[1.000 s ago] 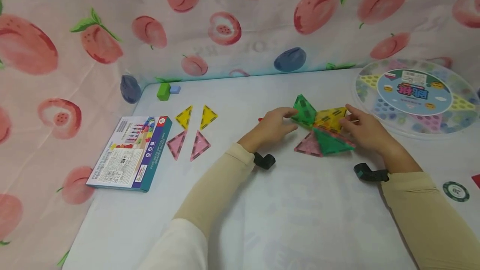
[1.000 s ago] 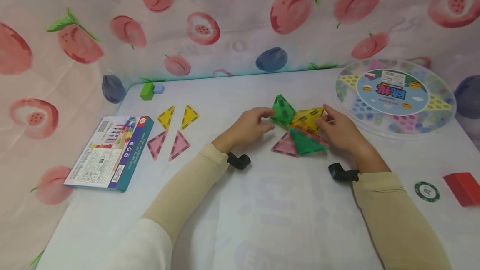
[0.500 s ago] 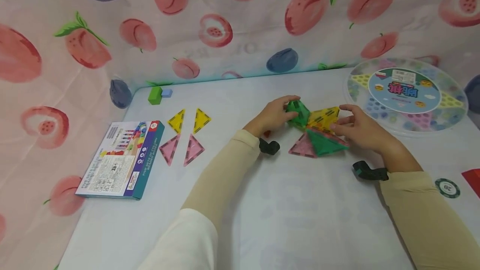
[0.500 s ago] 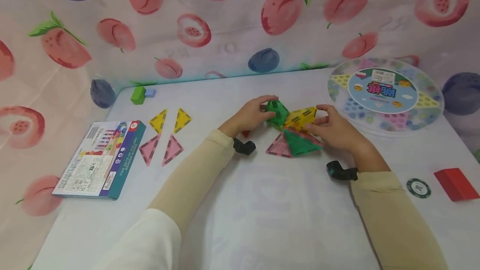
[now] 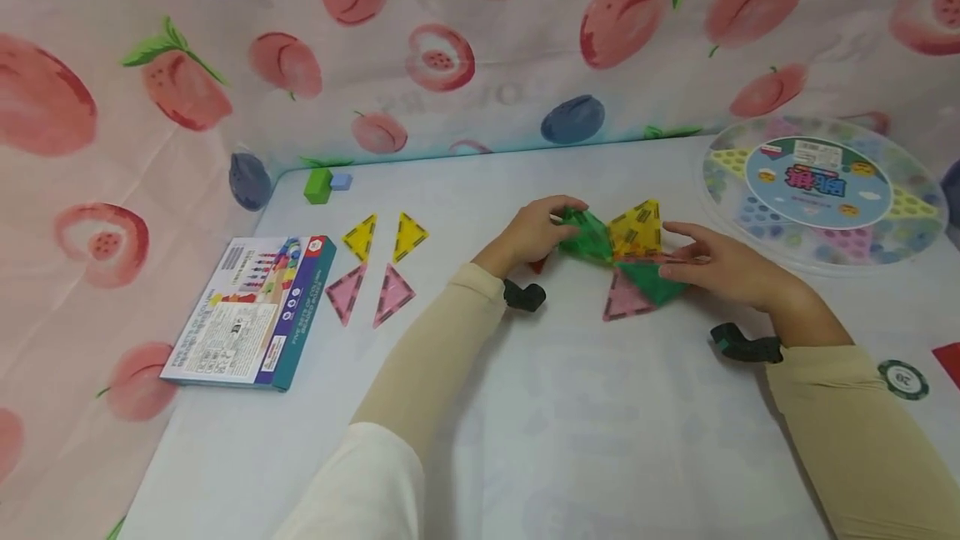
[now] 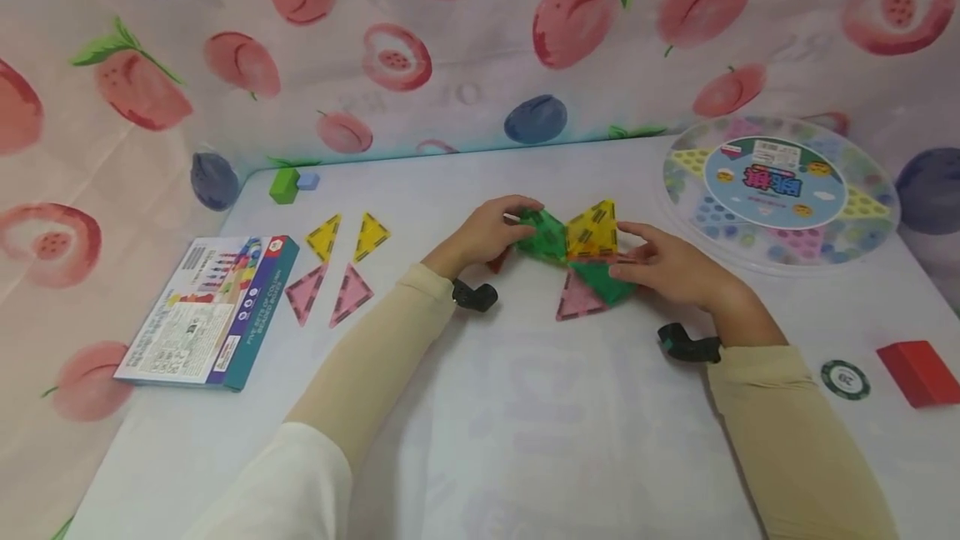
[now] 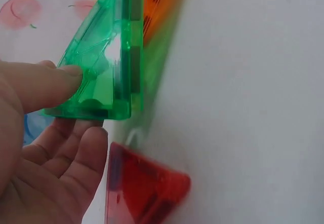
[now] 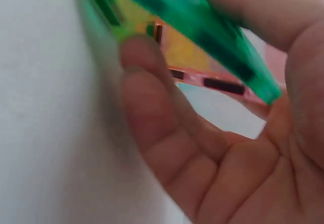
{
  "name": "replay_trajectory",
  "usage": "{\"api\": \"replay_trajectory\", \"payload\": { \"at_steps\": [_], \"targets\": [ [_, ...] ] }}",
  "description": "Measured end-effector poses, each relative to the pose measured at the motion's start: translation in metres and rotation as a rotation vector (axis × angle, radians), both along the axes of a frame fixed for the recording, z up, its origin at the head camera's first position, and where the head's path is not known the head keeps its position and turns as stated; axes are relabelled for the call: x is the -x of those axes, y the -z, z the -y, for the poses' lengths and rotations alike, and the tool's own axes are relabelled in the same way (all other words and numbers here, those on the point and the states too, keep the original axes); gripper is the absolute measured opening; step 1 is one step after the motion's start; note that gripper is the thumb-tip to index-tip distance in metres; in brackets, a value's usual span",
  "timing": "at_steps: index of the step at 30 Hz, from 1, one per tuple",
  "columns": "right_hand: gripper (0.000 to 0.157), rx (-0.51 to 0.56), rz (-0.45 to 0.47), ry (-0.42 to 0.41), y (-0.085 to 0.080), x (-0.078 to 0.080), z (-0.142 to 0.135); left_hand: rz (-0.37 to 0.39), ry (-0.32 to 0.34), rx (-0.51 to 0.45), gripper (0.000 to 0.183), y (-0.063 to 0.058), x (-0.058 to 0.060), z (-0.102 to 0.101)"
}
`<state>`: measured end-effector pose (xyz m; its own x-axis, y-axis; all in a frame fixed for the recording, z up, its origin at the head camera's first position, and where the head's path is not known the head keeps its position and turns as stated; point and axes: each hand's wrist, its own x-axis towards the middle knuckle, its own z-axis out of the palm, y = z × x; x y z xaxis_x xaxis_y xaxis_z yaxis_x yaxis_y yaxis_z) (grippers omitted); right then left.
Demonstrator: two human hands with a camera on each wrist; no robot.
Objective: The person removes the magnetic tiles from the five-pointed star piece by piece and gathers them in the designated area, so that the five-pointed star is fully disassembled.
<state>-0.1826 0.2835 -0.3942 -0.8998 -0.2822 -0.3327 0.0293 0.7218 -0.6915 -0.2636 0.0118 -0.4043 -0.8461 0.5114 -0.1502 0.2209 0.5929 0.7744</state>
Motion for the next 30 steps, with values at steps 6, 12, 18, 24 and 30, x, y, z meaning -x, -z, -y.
{"api": "replay_trajectory", "payload": {
  "at_steps": [6, 12, 18, 24, 30],
  "targets": [
    [0.070, 0.009, -0.045, 0.051, 0.004, 0.000, 0.000, 0.070, -0.044, -0.071, 0.035, -0.001, -0.010, 0.008],
    [0.066, 0.029, -0.062, 0.062, 0.007, 0.002, 0.002, 0.083, -0.087, -0.141, 0.029, 0.004, -0.017, 0.014],
    [0.066, 0.038, -0.053, 0.071, 0.011, 0.003, 0.002, 0.047, -0.127, -0.142, 0.030, 0.011, -0.020, 0.017],
    [0.062, 0.010, -0.057, 0.074, 0.015, 0.004, 0.002, 0.045, -0.097, -0.145, 0.034, 0.011, -0.025, 0.020],
    [0.062, -0.048, -0.077, 0.082, 0.018, 0.005, 0.000, 0.021, -0.081, -0.152, 0.036, 0.006, -0.032, 0.022]
  ]
}}
